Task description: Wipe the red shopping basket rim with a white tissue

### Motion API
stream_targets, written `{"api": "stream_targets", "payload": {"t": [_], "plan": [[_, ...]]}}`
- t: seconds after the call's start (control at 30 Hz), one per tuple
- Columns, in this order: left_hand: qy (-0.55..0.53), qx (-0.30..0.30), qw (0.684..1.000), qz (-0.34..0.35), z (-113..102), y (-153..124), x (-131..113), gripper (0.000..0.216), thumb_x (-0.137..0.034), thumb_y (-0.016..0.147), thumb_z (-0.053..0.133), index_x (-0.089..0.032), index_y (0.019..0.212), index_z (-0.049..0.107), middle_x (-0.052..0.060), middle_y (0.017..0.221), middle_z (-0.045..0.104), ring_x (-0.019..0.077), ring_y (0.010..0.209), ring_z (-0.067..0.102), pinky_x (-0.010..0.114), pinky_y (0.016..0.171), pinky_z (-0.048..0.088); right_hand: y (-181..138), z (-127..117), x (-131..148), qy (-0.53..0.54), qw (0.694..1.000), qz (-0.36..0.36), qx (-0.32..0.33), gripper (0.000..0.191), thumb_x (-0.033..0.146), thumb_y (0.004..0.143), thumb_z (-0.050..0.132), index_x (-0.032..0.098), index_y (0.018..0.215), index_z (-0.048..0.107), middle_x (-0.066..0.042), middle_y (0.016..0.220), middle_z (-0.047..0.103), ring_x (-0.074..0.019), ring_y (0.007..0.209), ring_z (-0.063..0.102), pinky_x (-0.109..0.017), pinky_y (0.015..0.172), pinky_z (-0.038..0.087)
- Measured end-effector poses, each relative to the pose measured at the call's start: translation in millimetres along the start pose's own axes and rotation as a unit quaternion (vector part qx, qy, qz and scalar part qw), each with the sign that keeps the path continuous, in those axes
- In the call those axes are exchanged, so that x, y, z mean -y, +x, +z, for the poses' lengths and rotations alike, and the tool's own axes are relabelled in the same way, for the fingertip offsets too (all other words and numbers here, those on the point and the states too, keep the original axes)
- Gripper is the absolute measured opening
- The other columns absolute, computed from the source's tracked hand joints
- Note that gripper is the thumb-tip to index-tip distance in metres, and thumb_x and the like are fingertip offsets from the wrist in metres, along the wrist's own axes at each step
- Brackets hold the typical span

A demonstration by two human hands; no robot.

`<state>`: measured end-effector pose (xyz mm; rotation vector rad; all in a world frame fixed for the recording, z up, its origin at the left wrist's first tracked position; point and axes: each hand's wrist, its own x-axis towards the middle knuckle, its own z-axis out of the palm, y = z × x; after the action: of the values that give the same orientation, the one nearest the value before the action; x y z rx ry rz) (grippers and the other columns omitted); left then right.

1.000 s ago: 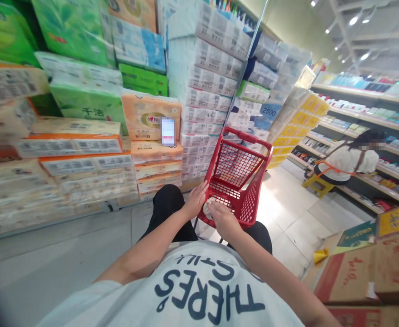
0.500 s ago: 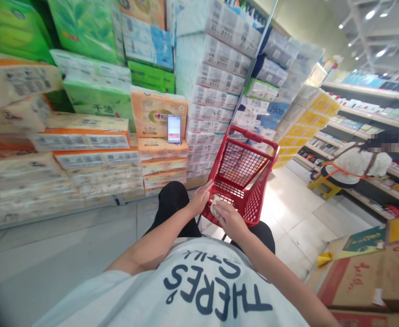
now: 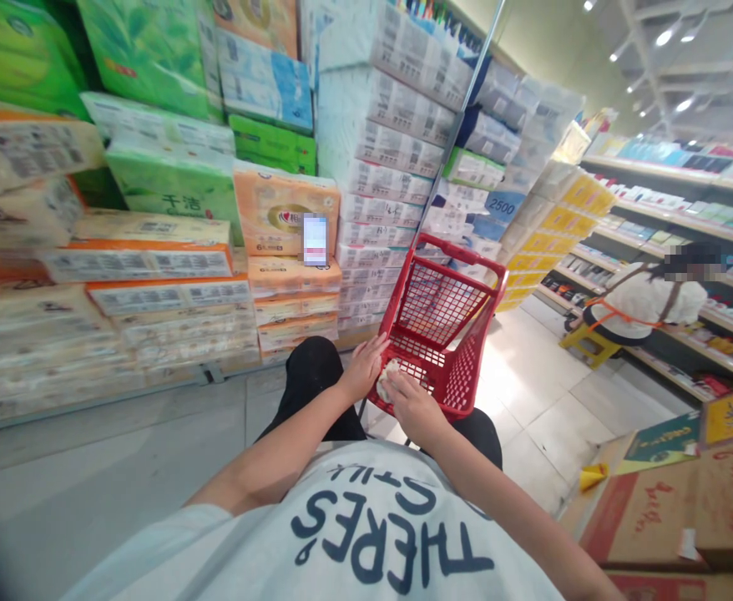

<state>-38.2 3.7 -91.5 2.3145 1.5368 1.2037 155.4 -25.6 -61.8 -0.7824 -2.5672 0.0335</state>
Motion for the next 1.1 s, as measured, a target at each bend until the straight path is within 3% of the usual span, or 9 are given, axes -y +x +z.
{"api": "stream_targets", "payload": {"t": [0.07, 0.17, 0.33, 0.5, 0.73, 0.97, 1.1], "plan": [[0.020, -0.001, 1.000, 0.015, -1, -4, -1, 0.046, -0.021, 0.096, 0.026, -0.018, 0.141, 0.038, 0.008, 0.152, 0.034, 0.0174, 0.143, 0.024, 0.044, 0.116, 0.022, 1, 0, -2, 0.032, 0.999, 0.019, -0.006, 0.044, 0.013, 0.087, 0.044, 0.020, 0.128, 0.058, -0.012, 0.131, 0.056, -0.0242, 0.124, 0.049, -0.044, 0.105, 0.043], [0.028, 0.013, 0.999, 0.033, -2, -9, -3, 0.048, -0.028, 0.098, 0.028, -0.017, 0.144, 0.032, 0.009, 0.154, 0.030, 0.0175, 0.144, 0.020, 0.044, 0.117, 0.019, 5, 0, -8, 0.097, 0.989, 0.108, -0.019, 0.040, 0.015, 0.083, 0.051, 0.018, 0.122, 0.061, -0.012, 0.120, 0.063, -0.0232, 0.112, 0.059, -0.043, 0.099, 0.049], [0.013, 0.061, 0.998, 0.017, 5, -6, -8, 0.051, -0.029, 0.098, 0.023, -0.016, 0.147, 0.022, 0.011, 0.156, 0.023, 0.0164, 0.144, 0.019, 0.045, 0.117, 0.019, 8, -3, -18, 0.148, 0.965, 0.212, -0.039, 0.033, 0.017, 0.074, 0.057, 0.020, 0.105, 0.068, -0.007, 0.104, 0.069, -0.0224, 0.095, 0.065, -0.041, 0.089, 0.053], [-0.007, 0.085, 0.996, 0.008, 15, 3, -16, 0.051, -0.027, 0.097, 0.023, -0.018, 0.148, 0.019, 0.011, 0.157, 0.017, 0.0149, 0.144, 0.019, 0.045, 0.117, 0.020, 4, -7, -19, 0.099, 0.970, 0.219, -0.025, 0.042, 0.010, 0.070, 0.050, 0.021, 0.106, 0.069, -0.007, 0.106, 0.070, -0.0227, 0.095, 0.065, -0.040, 0.089, 0.053], [-0.057, 0.099, 0.993, 0.021, 9, -4, -22, 0.052, -0.027, 0.097, 0.022, -0.015, 0.147, 0.018, 0.013, 0.158, 0.014, 0.0139, 0.145, 0.014, 0.044, 0.117, 0.017, -5, -8, -2, 0.016, 0.967, 0.253, 0.030, 0.045, 0.010, 0.074, 0.049, 0.017, 0.115, 0.066, -0.008, 0.115, 0.067, -0.0209, 0.106, 0.062, -0.034, 0.097, 0.047], [-0.062, 0.092, 0.994, 0.004, 3, -2, -9, 0.051, -0.024, 0.096, 0.023, -0.018, 0.147, 0.021, 0.010, 0.158, 0.017, 0.0138, 0.145, 0.016, 0.045, 0.118, 0.015, 12, -6, 3, 0.043, 0.977, 0.201, 0.049, 0.047, 0.006, 0.078, 0.045, 0.014, 0.121, 0.062, -0.011, 0.117, 0.065, -0.0198, 0.110, 0.058, -0.032, 0.101, 0.043], [-0.068, 0.096, 0.993, -0.009, 0, 2, -9, 0.052, -0.022, 0.095, 0.024, -0.015, 0.146, 0.021, 0.012, 0.158, 0.016, 0.0148, 0.145, 0.017, 0.045, 0.117, 0.017, 20, -5, 2, 0.031, 0.973, 0.218, 0.064, 0.049, 0.005, 0.076, 0.046, 0.015, 0.121, 0.062, -0.011, 0.118, 0.065, -0.0211, 0.112, 0.058, -0.033, 0.101, 0.043]]}}
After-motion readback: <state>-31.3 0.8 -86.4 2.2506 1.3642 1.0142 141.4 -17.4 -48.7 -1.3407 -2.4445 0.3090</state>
